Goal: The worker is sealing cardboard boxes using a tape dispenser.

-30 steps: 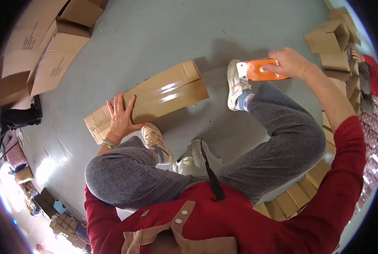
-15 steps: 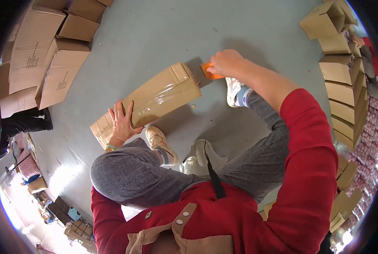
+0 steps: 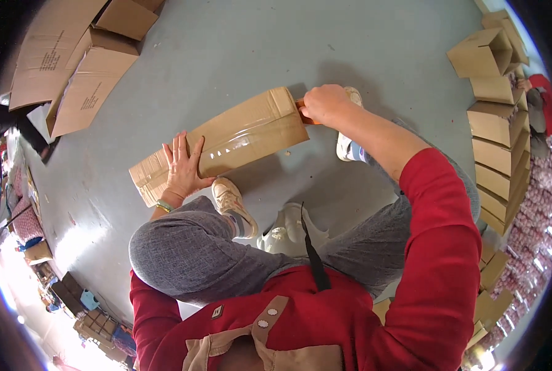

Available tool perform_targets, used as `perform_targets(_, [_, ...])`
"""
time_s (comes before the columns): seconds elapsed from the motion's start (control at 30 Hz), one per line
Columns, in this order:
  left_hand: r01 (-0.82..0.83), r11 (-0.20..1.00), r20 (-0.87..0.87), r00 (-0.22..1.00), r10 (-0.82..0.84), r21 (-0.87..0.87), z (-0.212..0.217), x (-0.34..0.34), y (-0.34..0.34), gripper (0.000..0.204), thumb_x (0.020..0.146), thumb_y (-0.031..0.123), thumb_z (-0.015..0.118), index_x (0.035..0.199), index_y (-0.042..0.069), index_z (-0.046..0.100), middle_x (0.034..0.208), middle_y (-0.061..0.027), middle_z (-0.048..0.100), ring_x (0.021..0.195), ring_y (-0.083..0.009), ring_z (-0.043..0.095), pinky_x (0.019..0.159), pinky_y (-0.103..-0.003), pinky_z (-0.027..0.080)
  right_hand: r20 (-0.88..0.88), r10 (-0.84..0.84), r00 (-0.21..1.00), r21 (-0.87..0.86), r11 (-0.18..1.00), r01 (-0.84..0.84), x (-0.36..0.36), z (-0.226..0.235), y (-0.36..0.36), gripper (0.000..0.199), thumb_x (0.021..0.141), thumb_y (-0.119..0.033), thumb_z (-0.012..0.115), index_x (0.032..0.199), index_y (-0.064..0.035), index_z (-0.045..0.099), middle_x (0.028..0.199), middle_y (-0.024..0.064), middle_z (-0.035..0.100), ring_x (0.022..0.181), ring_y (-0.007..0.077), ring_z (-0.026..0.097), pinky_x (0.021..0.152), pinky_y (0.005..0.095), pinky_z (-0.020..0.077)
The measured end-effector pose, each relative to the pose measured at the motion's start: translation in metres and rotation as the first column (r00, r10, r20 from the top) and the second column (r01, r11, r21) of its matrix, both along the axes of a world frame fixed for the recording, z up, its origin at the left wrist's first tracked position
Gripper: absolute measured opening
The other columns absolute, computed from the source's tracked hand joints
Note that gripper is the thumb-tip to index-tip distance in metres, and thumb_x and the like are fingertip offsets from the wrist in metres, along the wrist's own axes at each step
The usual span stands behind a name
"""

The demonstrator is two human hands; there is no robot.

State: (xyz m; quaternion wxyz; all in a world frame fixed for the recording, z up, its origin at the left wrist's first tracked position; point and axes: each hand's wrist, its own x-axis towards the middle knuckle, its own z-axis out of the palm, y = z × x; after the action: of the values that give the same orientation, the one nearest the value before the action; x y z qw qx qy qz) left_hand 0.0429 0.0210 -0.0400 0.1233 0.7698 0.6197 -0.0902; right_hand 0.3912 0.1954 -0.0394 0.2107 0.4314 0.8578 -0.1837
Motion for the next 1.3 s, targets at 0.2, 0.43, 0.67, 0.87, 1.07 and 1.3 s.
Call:
perform_targets(0.2, [-0.016, 0.999, 0.026, 1.000, 0.015, 0.039, 0.004, -0.002, -0.003, 0.110, 0.049, 0.051, 0.080, 0.143, 0.018, 0.033, 0.144, -0.0261, 0.020, 0.135, -0.0432, 0.018, 0.106, -0.066, 0.010, 0.127, 0.022, 0.992, 0.040, 0.999, -0.027, -0.026, 0.020, -0.011, 0.020, 0.083, -0.024, 0.054, 0.079, -0.0113, 0.068, 0.078, 0.0092, 0.068, 0.074, 0.0294, 0.066, 0.062, 0.0413, 0.0509])
perform_targets(0.43, [-0.026, 0.998, 0.081, 0.996, 0.022, 0.053, 0.011, -0.006, -0.002, 0.107, 0.050, 0.051, 0.079, 0.142, 0.021, 0.035, 0.143, -0.0250, 0.024, 0.135, -0.0411, 0.020, 0.107, -0.065, 0.010, 0.138, -0.009, 0.990, 0.135, 0.991, -0.010, -0.020, -0.002, -0.017, 0.020, 0.081, -0.019, 0.053, 0.081, -0.0046, 0.066, 0.082, 0.0125, 0.069, 0.076, 0.0281, 0.067, 0.065, 0.0412, 0.0517])
perform_targets(0.67, [-0.011, 0.993, 0.135, 0.991, -0.005, 0.118, 0.008, -0.006, -0.004, 0.104, 0.056, 0.052, 0.077, 0.144, 0.023, 0.030, 0.145, -0.0246, 0.023, 0.137, -0.0399, 0.019, 0.108, -0.065, 0.010, 0.251, 0.016, 0.968, 0.195, 0.978, -0.067, -0.023, 0.003, -0.018, 0.031, 0.088, -0.030, 0.050, 0.087, -0.0025, 0.064, 0.078, 0.0124, 0.068, 0.074, 0.0286, 0.067, 0.066, 0.0410, 0.0530])
perform_targets(0.87, [-0.072, 0.996, 0.133, 0.989, 0.064, 0.057, 0.016, -0.036, -0.026, 0.097, 0.057, 0.049, 0.077, 0.140, 0.020, 0.036, 0.140, -0.0244, 0.030, 0.135, -0.0395, 0.024, 0.109, -0.063, 0.012, 0.144, 0.033, 0.989, 0.166, 0.984, -0.057, -0.014, 0.002, -0.023, 0.039, 0.091, -0.038, 0.050, 0.088, -0.0020, 0.064, 0.077, 0.0141, 0.068, 0.073, 0.0303, 0.066, 0.065, 0.0411, 0.0530])
perform_targets(1.07, [-0.133, 0.991, 0.099, 0.986, 0.134, -0.016, -0.007, -0.082, -0.048, 0.099, 0.049, 0.033, 0.082, 0.136, 0.016, 0.038, 0.143, -0.0238, 0.026, 0.135, -0.0413, 0.023, 0.111, -0.058, 0.018, -0.024, 0.038, 0.999, 0.058, 0.998, -0.037, -0.037, -0.027, -0.014, 0.041, 0.092, -0.042, 0.049, 0.087, -0.0037, 0.063, 0.080, 0.0126, 0.067, 0.074, 0.0311, 0.065, 0.062, 0.0421, 0.0511])
perform_targets(1.3, [-0.259, 0.958, 0.010, 0.965, 0.262, -0.122, 0.000, -0.102, -0.066, 0.102, 0.055, 0.023, 0.083, 0.140, 0.014, 0.029, 0.146, -0.0238, 0.017, 0.139, -0.0425, 0.013, 0.113, -0.056, 0.014, -0.195, -0.015, 0.981, -0.052, 0.999, 0.005, -0.064, -0.044, -0.013, 0.044, 0.091, -0.043, 0.050, 0.089, -0.0002, 0.060, 0.069, 0.0154, 0.065, 0.066, 0.0334, 0.064, 0.058, 0.0419, 0.0515])
